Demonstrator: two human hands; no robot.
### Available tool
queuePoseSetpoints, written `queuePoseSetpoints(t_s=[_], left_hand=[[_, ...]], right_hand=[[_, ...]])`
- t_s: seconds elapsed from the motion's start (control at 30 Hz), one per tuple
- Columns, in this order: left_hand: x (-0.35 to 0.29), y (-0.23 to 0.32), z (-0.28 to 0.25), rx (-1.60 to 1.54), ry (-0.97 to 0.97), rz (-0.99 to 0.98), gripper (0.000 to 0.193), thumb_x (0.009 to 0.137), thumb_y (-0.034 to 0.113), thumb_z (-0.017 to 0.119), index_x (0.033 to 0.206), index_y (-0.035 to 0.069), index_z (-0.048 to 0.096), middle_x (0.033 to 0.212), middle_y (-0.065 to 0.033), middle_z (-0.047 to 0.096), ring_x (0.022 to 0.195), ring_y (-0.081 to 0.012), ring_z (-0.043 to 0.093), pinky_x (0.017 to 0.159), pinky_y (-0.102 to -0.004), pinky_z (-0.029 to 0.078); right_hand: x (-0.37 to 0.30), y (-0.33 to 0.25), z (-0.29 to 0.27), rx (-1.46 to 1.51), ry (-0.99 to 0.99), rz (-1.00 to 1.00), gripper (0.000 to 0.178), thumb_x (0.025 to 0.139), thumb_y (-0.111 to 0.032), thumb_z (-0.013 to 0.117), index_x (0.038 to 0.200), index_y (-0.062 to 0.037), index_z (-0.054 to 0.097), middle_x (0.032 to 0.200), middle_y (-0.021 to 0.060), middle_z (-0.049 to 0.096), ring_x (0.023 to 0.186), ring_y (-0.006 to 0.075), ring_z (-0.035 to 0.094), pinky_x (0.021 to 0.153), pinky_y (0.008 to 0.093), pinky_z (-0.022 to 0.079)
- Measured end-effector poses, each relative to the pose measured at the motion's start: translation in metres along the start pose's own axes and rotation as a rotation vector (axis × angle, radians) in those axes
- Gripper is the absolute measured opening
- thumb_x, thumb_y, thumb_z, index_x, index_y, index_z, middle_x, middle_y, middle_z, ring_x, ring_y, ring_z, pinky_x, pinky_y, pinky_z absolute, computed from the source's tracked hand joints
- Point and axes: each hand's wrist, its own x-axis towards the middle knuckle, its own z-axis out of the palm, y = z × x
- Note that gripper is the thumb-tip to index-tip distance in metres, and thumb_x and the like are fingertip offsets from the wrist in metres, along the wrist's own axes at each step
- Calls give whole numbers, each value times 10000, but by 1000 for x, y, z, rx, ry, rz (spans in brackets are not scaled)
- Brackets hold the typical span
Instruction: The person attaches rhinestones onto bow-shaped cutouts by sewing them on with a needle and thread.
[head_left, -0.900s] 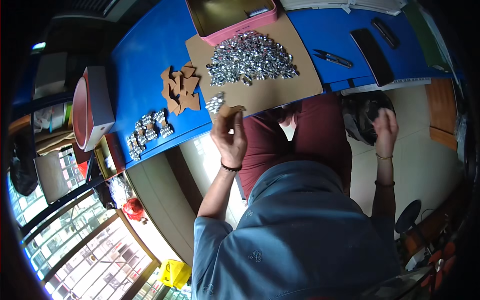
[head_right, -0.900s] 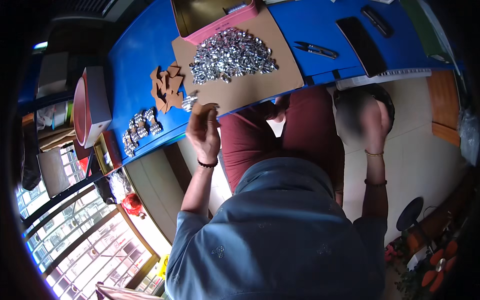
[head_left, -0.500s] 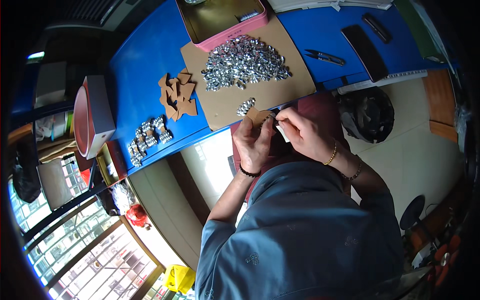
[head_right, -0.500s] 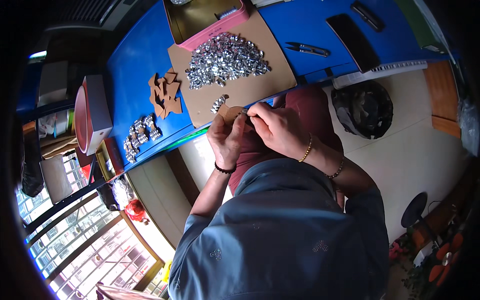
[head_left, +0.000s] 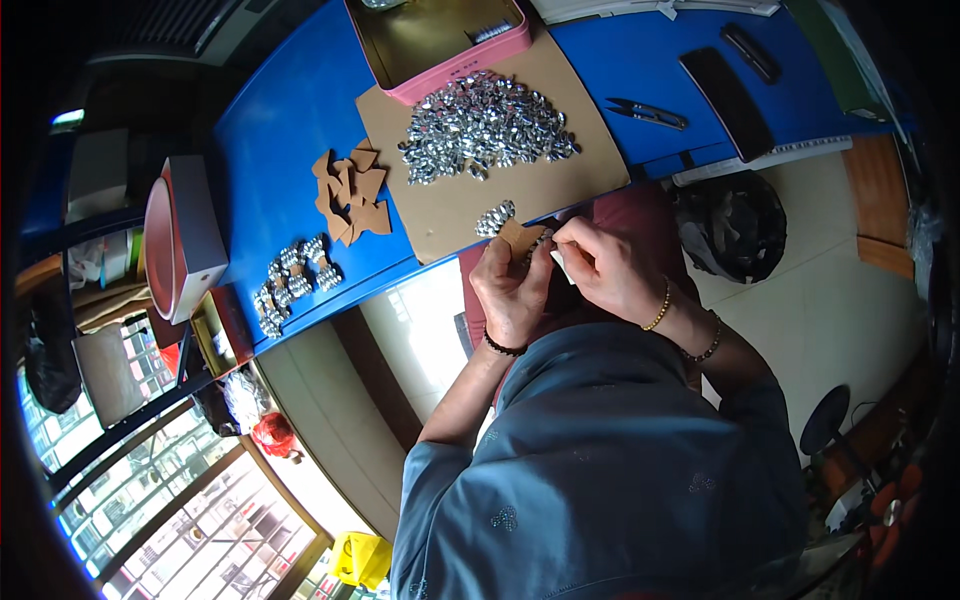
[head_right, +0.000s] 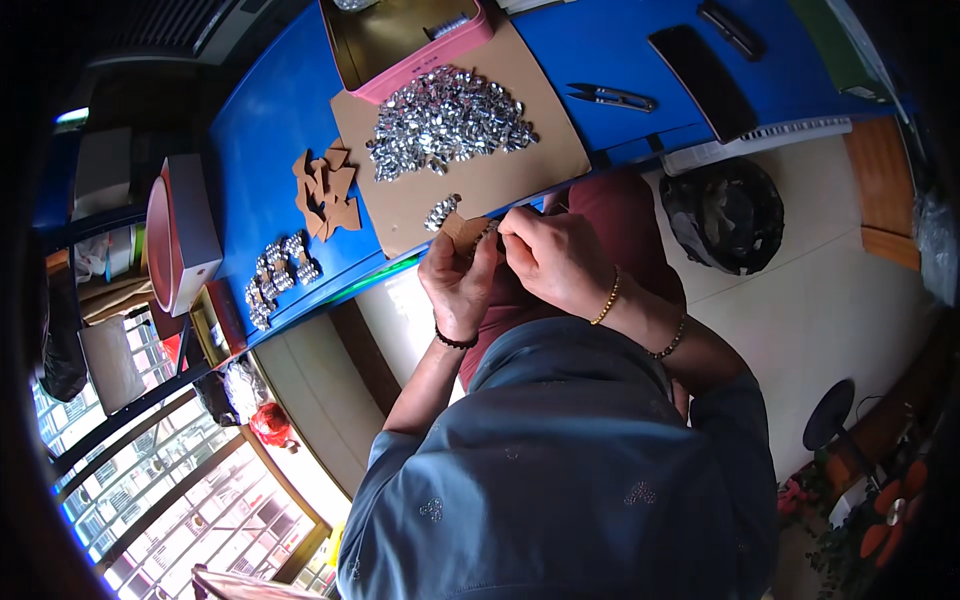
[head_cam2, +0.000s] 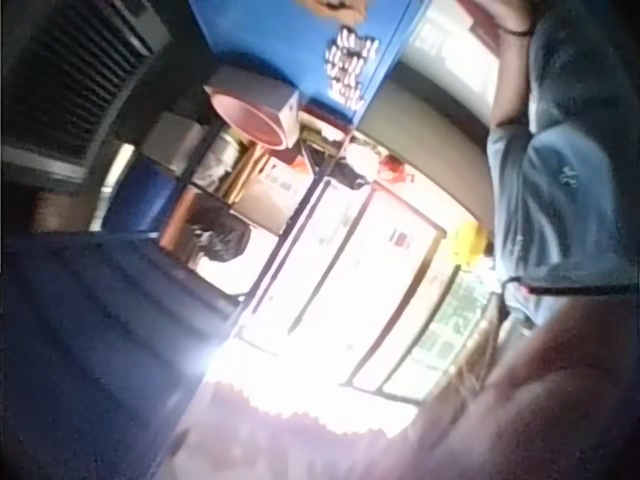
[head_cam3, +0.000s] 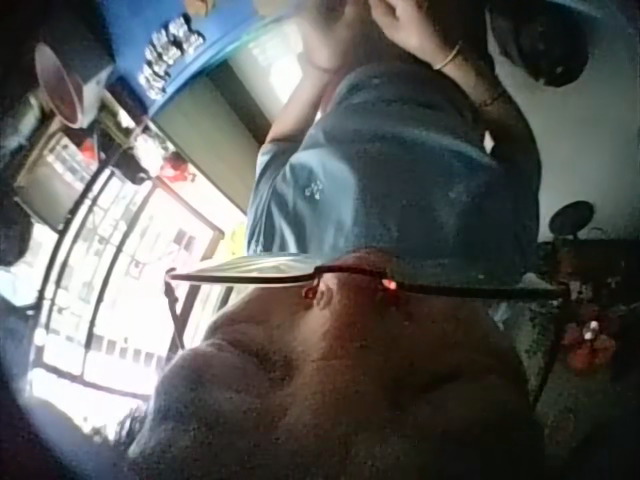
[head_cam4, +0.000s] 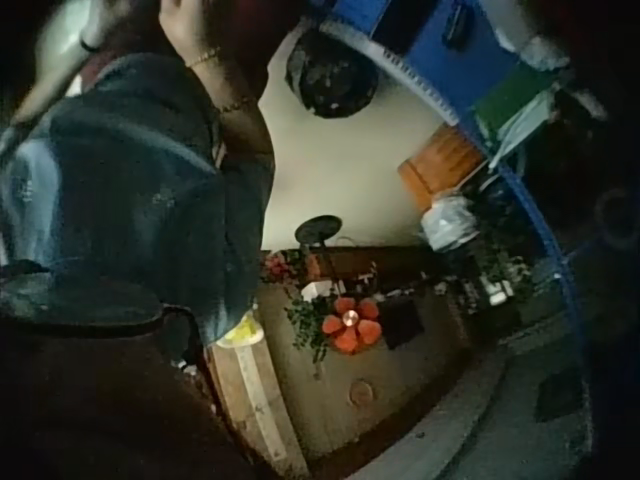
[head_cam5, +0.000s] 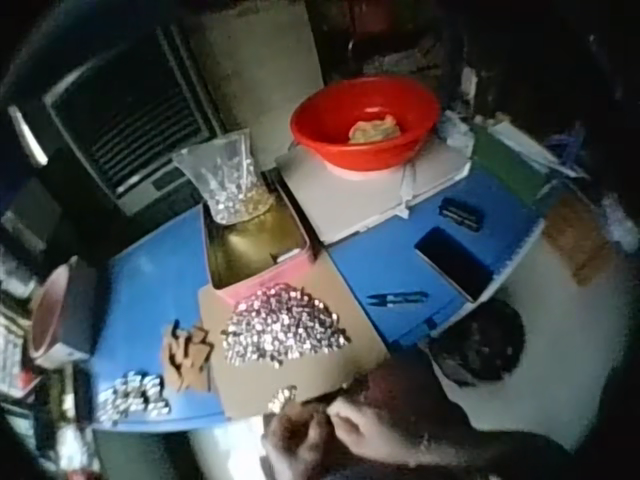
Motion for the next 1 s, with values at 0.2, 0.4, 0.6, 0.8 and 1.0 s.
queuePoseSetpoints(t_s=[0.2, 0.4, 0.6, 0.8, 1.0], left_hand=[[-2, 0, 7, -6, 104, 16, 90, 751, -19, 648, 827, -41, 606, 736, -69, 610, 644, -94, 542, 577, -239, 447], [-3, 1, -5, 105, -111, 111, 85, 753, -30, 638, 779, -38, 558, 702, -137, 571, 640, -245, 556, 578, -310, 438], [5, 6, -8, 244, -370, 282, 152, 746, -39, 631, 839, -15, 514, 757, -158, 548, 668, -321, 544, 577, -361, 436], [-2, 1, -2, 253, -465, 179, 195, 761, -39, 588, 946, 23, 577, 896, -159, 602, 847, -326, 593, 766, -361, 465], [1, 4, 12, 119, -570, 245, 63, 875, 21, 517, 898, -28, 549, 786, -47, 536, 628, -98, 512, 573, -211, 439]], right_hand=[[2, 6, 8, 66, 46, 10, 108, 795, -37, 583, 838, -55, 486, 598, 146, 544, 556, 331, 583, 470, 395, 438], [17, 14, -30, -4, 2, 189, 134, 847, -142, 593, 801, -27, 542, 648, 102, 572, 516, 178, 570, 472, 273, 420], [12, 34, -18, 486, -374, 262, 99, 818, -63, 556, 821, 31, 589, 720, 49, 594, 714, 62, 529, 626, 247, 444], [0, 44, -11, 392, -372, 381, 66, 811, -45, 534, 829, 2, 578, 750, 24, 592, 703, 67, 531, 574, 253, 451], [-14, 66, 8, 591, 71, 330, 140, 858, -172, 532, 897, -47, 584, 751, 9, 579, 656, 72, 542, 546, 229, 467]])
